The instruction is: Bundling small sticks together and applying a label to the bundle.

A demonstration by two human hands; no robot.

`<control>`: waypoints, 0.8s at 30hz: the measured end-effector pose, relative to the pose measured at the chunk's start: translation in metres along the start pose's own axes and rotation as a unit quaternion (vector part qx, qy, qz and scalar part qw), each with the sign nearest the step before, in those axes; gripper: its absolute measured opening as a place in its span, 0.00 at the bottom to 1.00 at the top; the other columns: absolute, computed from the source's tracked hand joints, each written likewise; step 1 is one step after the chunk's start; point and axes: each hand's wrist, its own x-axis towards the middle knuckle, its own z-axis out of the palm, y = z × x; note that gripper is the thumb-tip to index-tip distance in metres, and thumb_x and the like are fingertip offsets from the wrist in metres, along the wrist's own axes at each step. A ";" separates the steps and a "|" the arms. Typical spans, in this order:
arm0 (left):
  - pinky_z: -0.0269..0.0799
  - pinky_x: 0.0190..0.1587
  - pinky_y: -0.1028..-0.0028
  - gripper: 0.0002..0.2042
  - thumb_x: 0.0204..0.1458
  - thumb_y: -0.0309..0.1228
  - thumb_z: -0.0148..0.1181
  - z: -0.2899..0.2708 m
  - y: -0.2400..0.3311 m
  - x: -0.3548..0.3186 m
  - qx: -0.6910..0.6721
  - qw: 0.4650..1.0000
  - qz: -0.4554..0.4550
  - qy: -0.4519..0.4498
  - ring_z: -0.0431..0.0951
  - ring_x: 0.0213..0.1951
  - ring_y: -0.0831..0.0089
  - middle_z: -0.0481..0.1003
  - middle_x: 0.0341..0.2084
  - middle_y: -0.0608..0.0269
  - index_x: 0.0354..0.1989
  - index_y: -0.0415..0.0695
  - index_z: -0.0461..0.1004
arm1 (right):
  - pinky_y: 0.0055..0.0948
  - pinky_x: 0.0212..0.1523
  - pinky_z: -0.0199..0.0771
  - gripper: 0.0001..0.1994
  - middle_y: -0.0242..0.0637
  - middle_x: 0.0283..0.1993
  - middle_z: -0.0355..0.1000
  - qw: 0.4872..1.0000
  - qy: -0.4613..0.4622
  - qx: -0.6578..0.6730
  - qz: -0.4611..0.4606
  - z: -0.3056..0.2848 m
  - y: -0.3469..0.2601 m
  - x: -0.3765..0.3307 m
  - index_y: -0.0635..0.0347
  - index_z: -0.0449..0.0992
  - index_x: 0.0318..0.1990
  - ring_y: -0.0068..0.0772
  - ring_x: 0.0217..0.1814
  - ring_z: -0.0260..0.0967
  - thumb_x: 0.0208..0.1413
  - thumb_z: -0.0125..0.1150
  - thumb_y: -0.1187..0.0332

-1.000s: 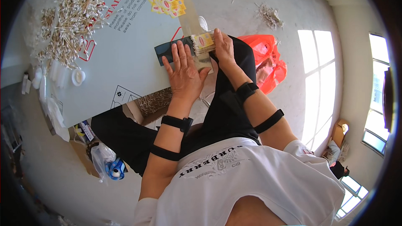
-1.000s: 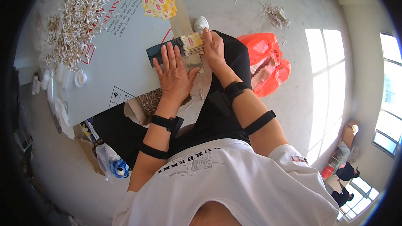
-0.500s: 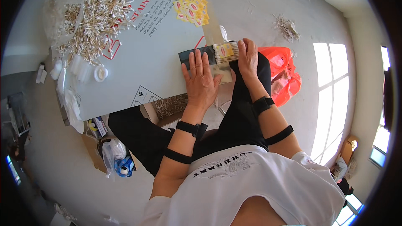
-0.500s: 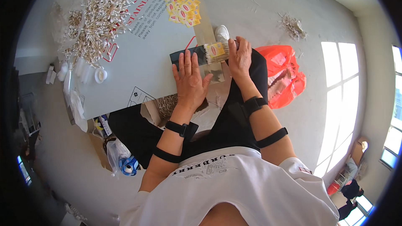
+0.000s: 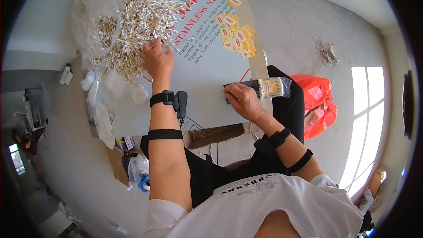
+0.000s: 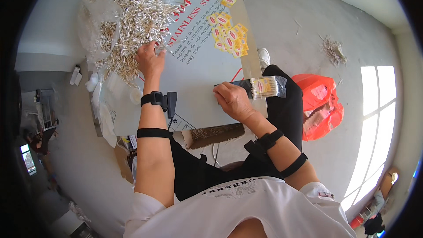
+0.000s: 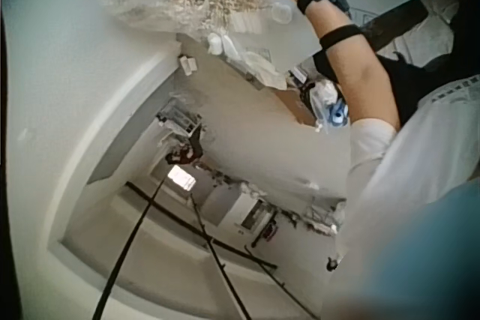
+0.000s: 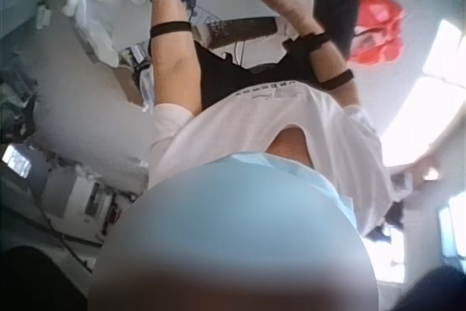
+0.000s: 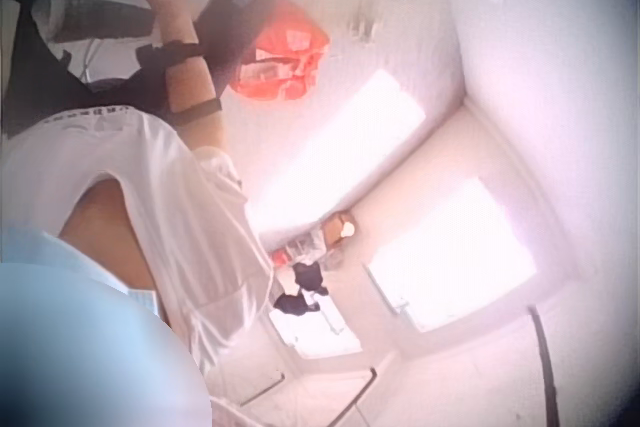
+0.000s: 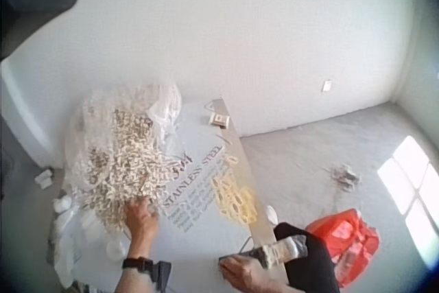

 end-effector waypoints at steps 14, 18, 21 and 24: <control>0.64 0.51 0.52 0.26 0.44 0.26 0.67 0.007 0.032 -0.081 -0.048 0.995 0.077 -0.028 0.64 0.56 0.52 0.65 0.54 0.55 0.53 0.44 0.67 | 0.39 0.36 0.74 0.07 0.41 0.35 0.73 0.997 0.023 -0.012 0.072 0.035 0.010 0.063 0.60 0.74 0.37 0.48 0.36 0.73 0.51 0.61 0.70; 0.62 0.53 0.53 0.26 0.44 0.25 0.66 -0.002 0.025 -0.108 -0.087 0.987 0.131 0.031 0.62 0.58 0.51 0.64 0.55 0.53 0.54 0.44 0.66 | 0.37 0.37 0.75 0.12 0.43 0.37 0.73 0.990 0.051 0.056 0.116 0.033 0.010 0.070 0.62 0.74 0.41 0.44 0.36 0.74 0.48 0.63 0.73; 0.60 0.55 0.52 0.25 0.44 0.25 0.66 0.000 0.015 -0.135 -0.153 0.986 0.065 0.033 0.62 0.58 0.50 0.64 0.55 0.53 0.53 0.40 0.66 | 0.37 0.37 0.75 0.15 0.43 0.39 0.72 0.985 0.071 0.069 0.142 0.032 0.014 0.079 0.63 0.73 0.42 0.46 0.35 0.73 0.46 0.65 0.72; 0.59 0.53 0.52 0.24 0.44 0.26 0.66 0.003 0.000 -0.148 -0.128 0.991 0.024 0.039 0.63 0.55 0.51 0.65 0.52 0.54 0.51 0.40 0.66 | 0.35 0.40 0.74 0.18 0.41 0.42 0.70 0.992 0.074 0.038 0.090 0.041 0.010 0.100 0.62 0.74 0.45 0.41 0.37 0.72 0.44 0.67 0.73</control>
